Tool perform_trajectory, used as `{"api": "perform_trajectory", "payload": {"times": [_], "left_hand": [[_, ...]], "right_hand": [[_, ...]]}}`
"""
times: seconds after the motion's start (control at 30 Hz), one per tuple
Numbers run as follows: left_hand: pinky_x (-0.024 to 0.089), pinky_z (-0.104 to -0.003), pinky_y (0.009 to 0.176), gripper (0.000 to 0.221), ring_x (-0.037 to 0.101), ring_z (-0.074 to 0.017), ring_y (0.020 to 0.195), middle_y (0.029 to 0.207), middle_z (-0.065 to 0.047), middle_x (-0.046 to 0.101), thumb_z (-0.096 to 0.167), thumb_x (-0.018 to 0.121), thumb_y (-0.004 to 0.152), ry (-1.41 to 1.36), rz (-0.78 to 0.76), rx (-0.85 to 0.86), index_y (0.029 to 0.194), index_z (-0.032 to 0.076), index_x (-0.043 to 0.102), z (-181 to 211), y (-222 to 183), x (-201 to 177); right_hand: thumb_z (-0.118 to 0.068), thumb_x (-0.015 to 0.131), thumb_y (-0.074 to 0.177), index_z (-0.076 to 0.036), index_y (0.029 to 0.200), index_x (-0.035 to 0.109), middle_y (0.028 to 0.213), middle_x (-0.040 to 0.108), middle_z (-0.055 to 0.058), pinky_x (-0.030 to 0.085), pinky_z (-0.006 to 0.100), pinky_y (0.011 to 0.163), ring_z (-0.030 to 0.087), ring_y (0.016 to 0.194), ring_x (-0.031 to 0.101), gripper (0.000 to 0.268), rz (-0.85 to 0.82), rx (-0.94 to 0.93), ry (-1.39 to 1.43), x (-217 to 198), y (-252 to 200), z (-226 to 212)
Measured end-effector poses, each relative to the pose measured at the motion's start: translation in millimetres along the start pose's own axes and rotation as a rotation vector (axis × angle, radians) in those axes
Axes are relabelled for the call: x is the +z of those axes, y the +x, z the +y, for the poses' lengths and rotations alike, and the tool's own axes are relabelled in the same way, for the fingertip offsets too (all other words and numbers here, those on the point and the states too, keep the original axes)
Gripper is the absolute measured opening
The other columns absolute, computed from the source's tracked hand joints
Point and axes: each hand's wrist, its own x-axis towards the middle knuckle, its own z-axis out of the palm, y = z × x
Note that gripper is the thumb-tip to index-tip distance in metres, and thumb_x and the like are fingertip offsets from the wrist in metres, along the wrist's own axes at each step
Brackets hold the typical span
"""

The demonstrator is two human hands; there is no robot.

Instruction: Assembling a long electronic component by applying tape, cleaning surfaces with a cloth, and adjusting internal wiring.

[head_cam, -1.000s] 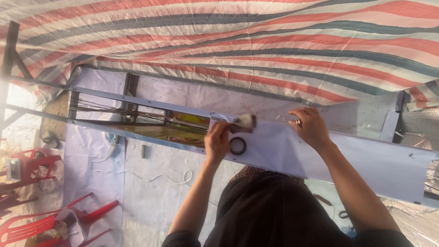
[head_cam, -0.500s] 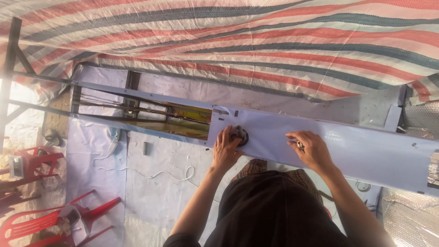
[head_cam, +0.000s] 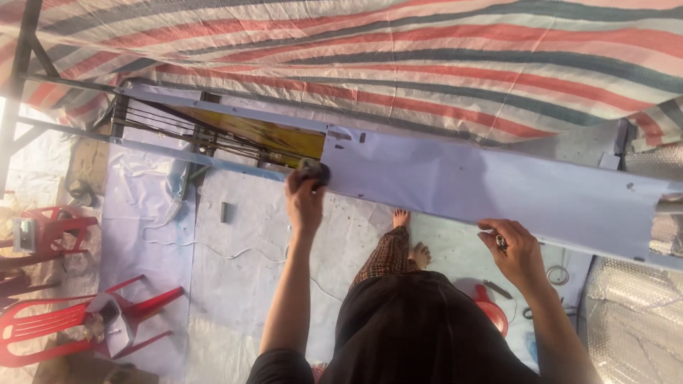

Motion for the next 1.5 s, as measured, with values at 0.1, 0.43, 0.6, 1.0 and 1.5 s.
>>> {"api": "perform_trajectory", "payload": {"times": [0.1,0.43,0.6,1.0,1.5], "left_hand": [[0.048,-0.045,0.104,0.026,0.058,-0.04,0.122,0.138,-0.016,0.052,0.032,0.084,0.081,-0.009,0.072,-0.06,0.102,0.019,0.076,-38,3,-7],[0.053,-0.049,0.093,0.016,0.055,-0.0383,0.119,0.137,-0.014,0.05,0.016,0.081,0.085,0.086,-0.045,0.314,0.098,0.01,0.074,13,122,24],[0.055,-0.048,0.089,0.031,0.057,-0.0367,0.117,0.136,-0.013,0.049,0.026,0.085,0.076,0.2,-0.231,0.402,0.101,0.014,0.072,-13,127,57],[0.049,-0.042,0.092,0.001,0.061,-0.0273,0.104,0.108,-0.003,0.057,0.022,0.067,0.099,-0.19,-0.216,0.447,0.1,0.02,0.067,-3,147,14],[0.048,-0.062,0.101,0.098,0.058,-0.0465,0.123,0.139,-0.015,0.056,0.05,0.079,0.074,-0.525,-1.535,0.691,0.157,0.019,0.038,159,7,-8]], "right_hand": [[-0.035,0.072,0.095,-0.025,0.108,0.075,0.097,0.078,-0.008,0.059,0.031,0.075,0.015,0.084,0.073,0.017,0.016,0.034,0.014,-1,-23,-5],[-0.031,0.071,0.096,-0.023,0.11,0.075,0.096,0.078,-0.003,0.06,0.037,0.076,0.019,0.082,0.073,0.017,0.101,0.181,0.053,10,-42,-40],[-0.03,0.072,0.095,-0.021,0.109,0.075,0.097,0.078,-0.002,0.059,0.039,0.077,0.021,0.084,0.073,0.016,0.167,0.273,0.053,22,-41,-65],[-0.025,0.077,0.09,-0.019,0.108,0.076,0.096,0.078,-0.002,0.058,0.037,0.078,0.02,0.085,0.075,0.019,0.235,0.482,0.088,69,-45,-124],[-0.028,0.079,0.089,-0.003,0.099,0.078,0.095,0.081,0.018,0.054,0.05,0.08,0.036,0.088,0.076,0.027,0.442,0.921,0.747,114,-43,-189]]}}
